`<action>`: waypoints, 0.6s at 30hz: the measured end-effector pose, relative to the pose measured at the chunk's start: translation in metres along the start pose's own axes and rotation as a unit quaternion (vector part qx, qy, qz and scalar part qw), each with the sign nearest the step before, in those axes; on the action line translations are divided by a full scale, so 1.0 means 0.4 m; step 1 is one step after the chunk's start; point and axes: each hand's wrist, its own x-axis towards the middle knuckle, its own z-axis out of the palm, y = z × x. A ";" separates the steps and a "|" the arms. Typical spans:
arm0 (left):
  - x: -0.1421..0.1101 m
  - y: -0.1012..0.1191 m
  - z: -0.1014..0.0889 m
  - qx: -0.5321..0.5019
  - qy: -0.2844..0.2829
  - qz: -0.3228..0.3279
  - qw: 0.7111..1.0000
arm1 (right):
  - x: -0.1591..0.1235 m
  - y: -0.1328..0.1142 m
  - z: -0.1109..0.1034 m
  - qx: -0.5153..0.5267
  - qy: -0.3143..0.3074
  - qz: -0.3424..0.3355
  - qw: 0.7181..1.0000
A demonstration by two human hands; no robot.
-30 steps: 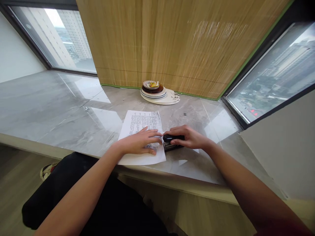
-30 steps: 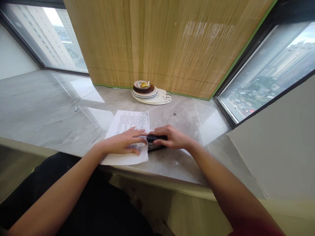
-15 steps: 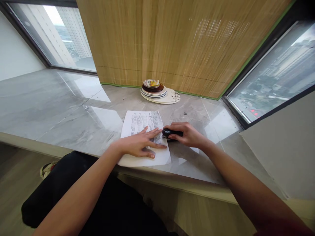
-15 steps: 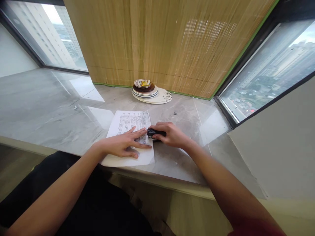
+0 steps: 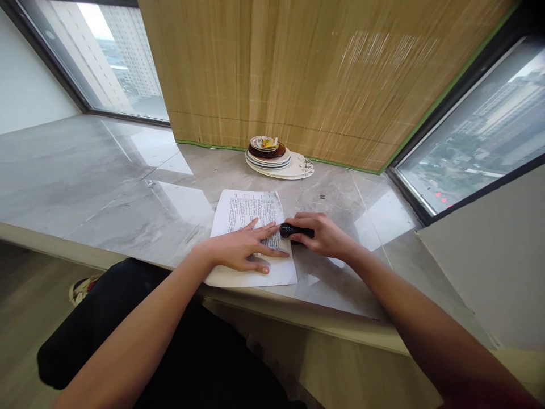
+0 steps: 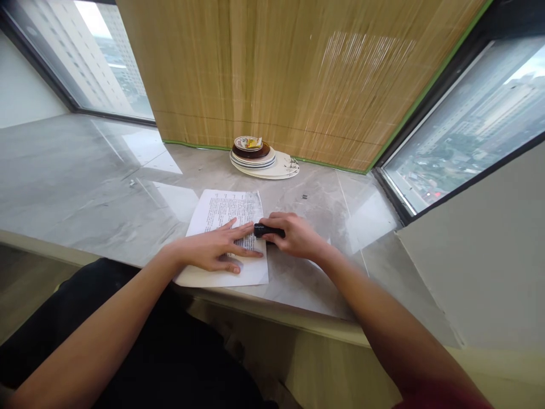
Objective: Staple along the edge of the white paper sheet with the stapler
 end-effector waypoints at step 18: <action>0.003 -0.003 0.002 -0.004 0.007 -0.001 1.000 | 0.003 -0.007 0.009 -0.048 -0.013 0.005 0.999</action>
